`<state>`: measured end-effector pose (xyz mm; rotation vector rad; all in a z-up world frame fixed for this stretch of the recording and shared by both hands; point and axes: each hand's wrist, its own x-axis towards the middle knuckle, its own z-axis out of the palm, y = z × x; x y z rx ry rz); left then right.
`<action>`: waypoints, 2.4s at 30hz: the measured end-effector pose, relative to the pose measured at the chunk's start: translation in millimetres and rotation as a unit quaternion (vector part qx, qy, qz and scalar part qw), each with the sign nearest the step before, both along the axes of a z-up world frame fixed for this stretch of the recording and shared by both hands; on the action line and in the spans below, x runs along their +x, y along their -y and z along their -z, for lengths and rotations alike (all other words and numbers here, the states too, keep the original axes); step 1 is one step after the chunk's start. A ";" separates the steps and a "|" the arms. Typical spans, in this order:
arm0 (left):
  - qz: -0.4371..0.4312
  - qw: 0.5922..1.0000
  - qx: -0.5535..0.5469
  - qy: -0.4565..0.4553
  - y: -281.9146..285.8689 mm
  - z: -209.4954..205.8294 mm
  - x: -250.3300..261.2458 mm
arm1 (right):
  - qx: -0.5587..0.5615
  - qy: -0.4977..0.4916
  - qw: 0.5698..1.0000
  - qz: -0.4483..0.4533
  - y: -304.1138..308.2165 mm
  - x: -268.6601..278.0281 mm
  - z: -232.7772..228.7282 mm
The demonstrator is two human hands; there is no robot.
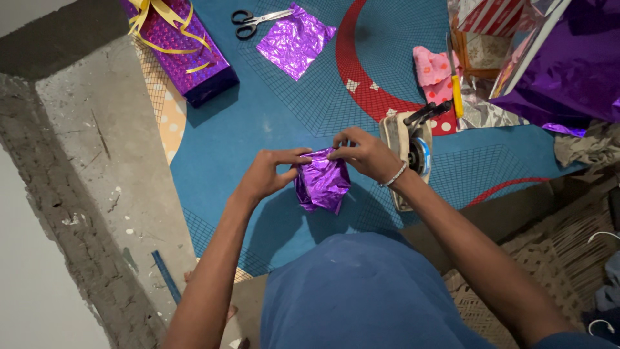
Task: The person wraps a small box with purple foil paper on a table. They fold the paper around the box and secure the edges with adhesive tape from a handheld dispenser.
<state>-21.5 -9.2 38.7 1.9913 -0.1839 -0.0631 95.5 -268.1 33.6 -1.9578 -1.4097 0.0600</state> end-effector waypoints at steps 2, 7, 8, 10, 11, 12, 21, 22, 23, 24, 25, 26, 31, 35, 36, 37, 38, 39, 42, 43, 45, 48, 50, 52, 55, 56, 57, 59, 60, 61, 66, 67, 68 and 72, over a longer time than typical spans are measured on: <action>0.003 1.000 0.023 0.009 -0.4 -0.6 -1.7 | -0.001 0.011 1.000 -0.003 0.4 -1.0 0.0; -0.003 0.999 0.025 0.036 2.9 -1.4 -6.9 | -0.007 0.039 0.999 0.012 3.0 -6.9 -3.7; -0.006 0.999 0.023 0.040 3.7 -1.9 -7.5 | -0.007 0.038 0.999 0.016 3.5 -8.3 -5.3; -0.005 0.996 0.042 0.080 5.2 -3.6 -9.1 | -0.013 0.031 0.999 0.020 4.1 -10.6 -9.1; -0.004 0.994 0.052 0.100 6.4 -4.6 -10.1 | -0.017 0.025 0.999 0.019 5.0 -11.7 -11.6; -0.005 0.991 0.070 0.115 7.9 -5.5 -10.8 | -0.022 0.019 0.999 0.019 5.3 -12.8 -14.0; 0.010 0.954 0.195 0.228 17.3 -4.9 -15.3 | 0.001 0.139 0.990 0.006 -9.6 -38.6 -23.3; 0.010 0.952 0.198 0.233 17.5 -4.0 -16.1 | 0.001 0.130 0.991 0.005 -11.9 -42.9 -23.0; 0.009 0.950 0.202 0.237 17.7 -3.0 -16.8 | 0.000 0.122 0.993 0.003 -14.2 -46.8 -22.6; 0.005 0.952 0.197 0.236 17.7 -2.0 -17.7 | -0.001 0.113 0.994 0.001 -15.2 -49.9 -22.4; 0.001 0.953 0.193 0.235 17.3 -1.1 -18.7 | -0.012 0.115 0.993 0.002 -15.6 -51.7 -22.1; -0.003 0.954 0.189 0.234 17.0 -0.4 -19.1 | -0.023 0.117 0.993 0.004 -16.0 -53.3 -21.6; -0.003 0.951 0.202 0.236 19.2 1.8 -19.8 | -0.054 0.141 0.988 0.022 -13.0 -59.4 -17.9; -0.010 0.948 0.203 0.246 21.1 4.2 -20.9 | -0.072 0.149 0.985 0.051 -5.9 -63.0 -12.1; -0.010 0.945 0.206 0.252 21.1 4.7 -21.5 | -0.077 0.155 0.983 0.059 -4.7 -63.5 -10.8; -0.010 0.943 0.209 0.258 21.1 5.2 -21.9 | -0.082 0.153 0.983 0.064 -3.4 -63.9 -9.6; -0.010 0.941 0.212 0.264 21.3 5.8 -22.1 | -0.086 0.151 0.982 0.068 -2.1 -64.5 -8.6; -0.008 0.938 0.218 0.270 21.9 6.6 -22.2 | -0.092 0.150 0.982 0.072 -0.7 -65.4 -8.0; 0.000 0.931 0.234 0.280 21.4 7.8 -24.0 | -0.103 0.166 0.977 0.091 1.3 -68.4 -7.5; 0.005 0.930 0.238 0.280 20.8 7.9 -25.4 | -0.105 0.168 0.975 0.097 1.9 -68.9 -8.0; 0.012 0.929 0.244 0.279 20.8 8.4 -27.1 | -0.109 0.172 0.973 0.109 3.9 -69.8 -10.0; 0.016 0.929 0.242 0.278 21.3 8.2 -28.8 | -0.098 0.183 0.968 0.141 2.9 -69.2 -14.0; 0.014 0.933 0.227 0.279 22.7 7.3 -29.7 | -0.087 0.156 0.972 0.153 0.6 -67.3 -17.1; 0.021 0.933 0.227 0.277 23.8 6.8 -30.8 | -0.076 0.141 0.977 0.143 -0.2 -64.3 -19.3; 0.029 0.933 0.218 0.285 25.3 6.2 -31.0 | -0.056 0.135 0.985 0.092 -6.8 -60.7 -18.8; 0.030 0.933 0.213 0.289 25.9 6.2 -30.8 | -0.053 0.133 0.987 0.073 -10.8 -61.3 -17.4; 0.027 0.933 0.211 0.290 27.0 6.4 -30.9 | -0.050 0.131 0.989 0.053 -12.8 -61.8 -16.2; 0.019 0.933 0.209 0.292 28.5 6.6 -31.1 | -0.073 0.114 0.990 0.038 -13.5 -63.9 -14.1; 0.020 0.934 0.208 0.289 28.2 6.7 -31.4 | -0.085 0.105 0.990 0.030 -13.9 -65.1 -12.7; 0.021 0.936 0.207 0.285 27.7 6.9 -32.4 | -0.086 0.107 0.990 0.031 -12.8 -65.8 -11.5; 0.025 0.936 0.204 0.285 26.8 7.0 -32.7 | -0.106 0.129 0.985 0.039 5.5 -66.8 -7.2; 0.026 0.937 0.203 0.283 27.6 6.0 -32.1 | -0.105 0.130 0.985 0.038 8.1 -66.7 -5.7; 0.027 0.938 0.202 0.281 29.0 4.8 -30.7 | -0.104 0.132 0.985 0.037 10.5 -66.5 -4.3; 0.021 0.943 0.186 0.275 29.8 -3.3 -31.6 | -0.113 0.133 0.984 0.039 14.1 -69.7 -1.2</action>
